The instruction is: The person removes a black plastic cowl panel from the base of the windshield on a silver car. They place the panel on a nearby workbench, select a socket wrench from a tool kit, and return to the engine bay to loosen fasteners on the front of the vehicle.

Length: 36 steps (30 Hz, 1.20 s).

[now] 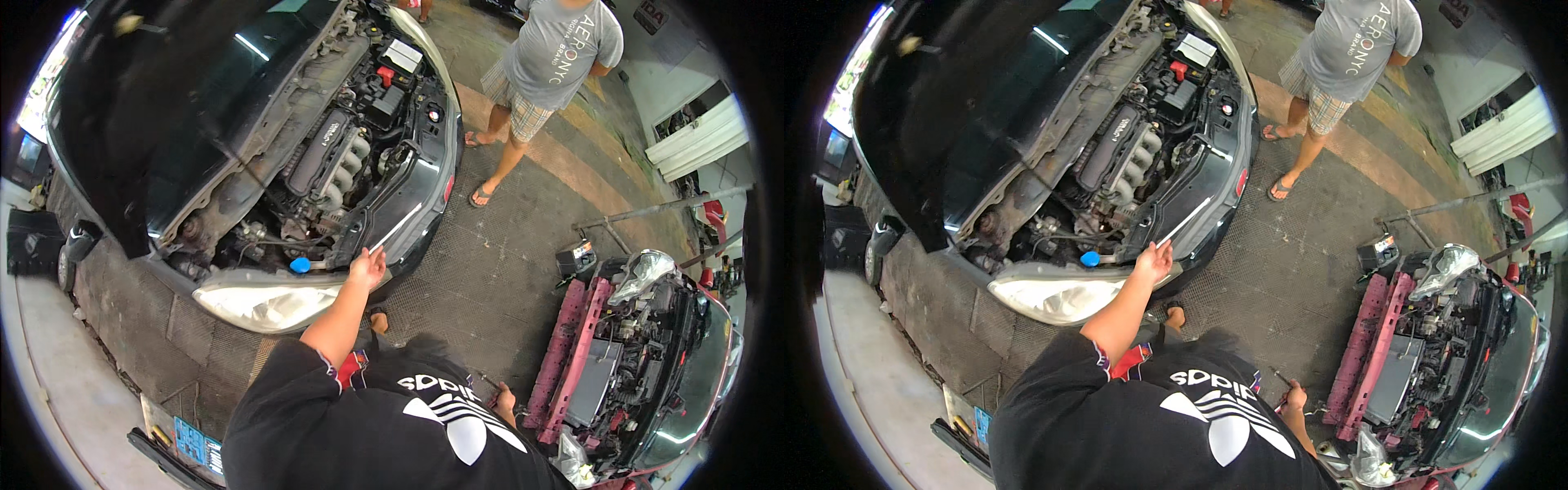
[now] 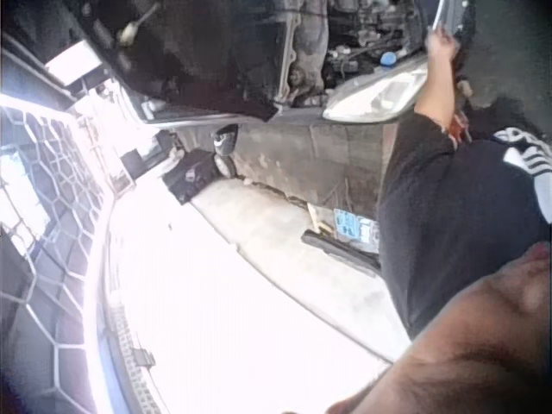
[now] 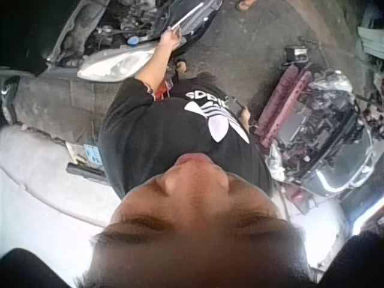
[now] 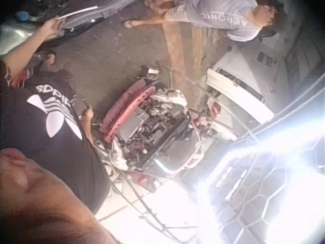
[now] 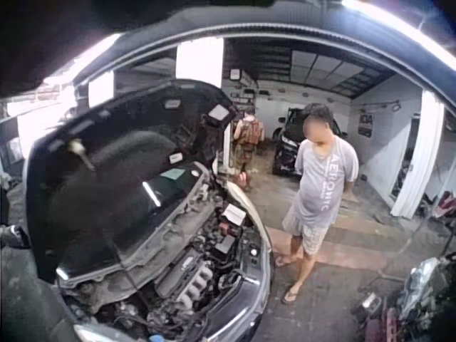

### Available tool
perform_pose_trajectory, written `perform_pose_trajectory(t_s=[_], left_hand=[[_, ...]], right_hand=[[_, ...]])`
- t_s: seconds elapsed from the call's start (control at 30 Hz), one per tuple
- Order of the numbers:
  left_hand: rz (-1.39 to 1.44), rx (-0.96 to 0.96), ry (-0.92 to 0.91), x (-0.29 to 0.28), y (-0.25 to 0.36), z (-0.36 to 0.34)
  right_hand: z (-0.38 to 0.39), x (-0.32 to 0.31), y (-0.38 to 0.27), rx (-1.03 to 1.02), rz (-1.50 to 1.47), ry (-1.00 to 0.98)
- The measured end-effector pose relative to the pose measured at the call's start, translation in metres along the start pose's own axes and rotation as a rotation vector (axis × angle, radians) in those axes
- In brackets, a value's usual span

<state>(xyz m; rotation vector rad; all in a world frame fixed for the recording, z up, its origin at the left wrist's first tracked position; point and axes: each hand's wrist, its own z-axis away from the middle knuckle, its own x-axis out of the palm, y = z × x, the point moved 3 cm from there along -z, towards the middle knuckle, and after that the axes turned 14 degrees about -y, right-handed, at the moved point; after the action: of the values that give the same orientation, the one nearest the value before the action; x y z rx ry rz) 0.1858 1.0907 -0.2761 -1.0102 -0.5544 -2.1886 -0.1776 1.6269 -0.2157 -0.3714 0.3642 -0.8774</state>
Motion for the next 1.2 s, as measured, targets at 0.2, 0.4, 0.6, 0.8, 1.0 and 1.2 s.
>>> perform_pose_trajectory(t_s=[0.2,0.4,0.6,0.8,1.0,1.2], left_hand=[[0.089,0.076,0.127,0.056,0.02,-0.095],[0.099,0.13,0.202,0.074,0.03,-0.137],[0.087,0.151,0.353,0.065,0.021,-0.147],[0.06,0.151,0.411,0.071,0.009,-0.164],[0.056,0.163,0.431,0.078,-0.012,-0.19],[-0.041,0.248,0.698,0.077,-0.011,-0.203]], right_hand=[[-0.02,0.008,-0.089,-0.108,-0.093,-0.03],[-0.061,0.032,-0.194,-0.042,0.116,-0.042],[-0.126,0.066,-0.322,-0.122,0.589,-0.114],[-0.194,0.124,-0.438,-0.173,0.395,-0.259],[-0.196,0.193,-0.518,-0.249,0.4,-0.381],[-0.198,0.222,-0.546,-0.291,0.594,-0.421]])
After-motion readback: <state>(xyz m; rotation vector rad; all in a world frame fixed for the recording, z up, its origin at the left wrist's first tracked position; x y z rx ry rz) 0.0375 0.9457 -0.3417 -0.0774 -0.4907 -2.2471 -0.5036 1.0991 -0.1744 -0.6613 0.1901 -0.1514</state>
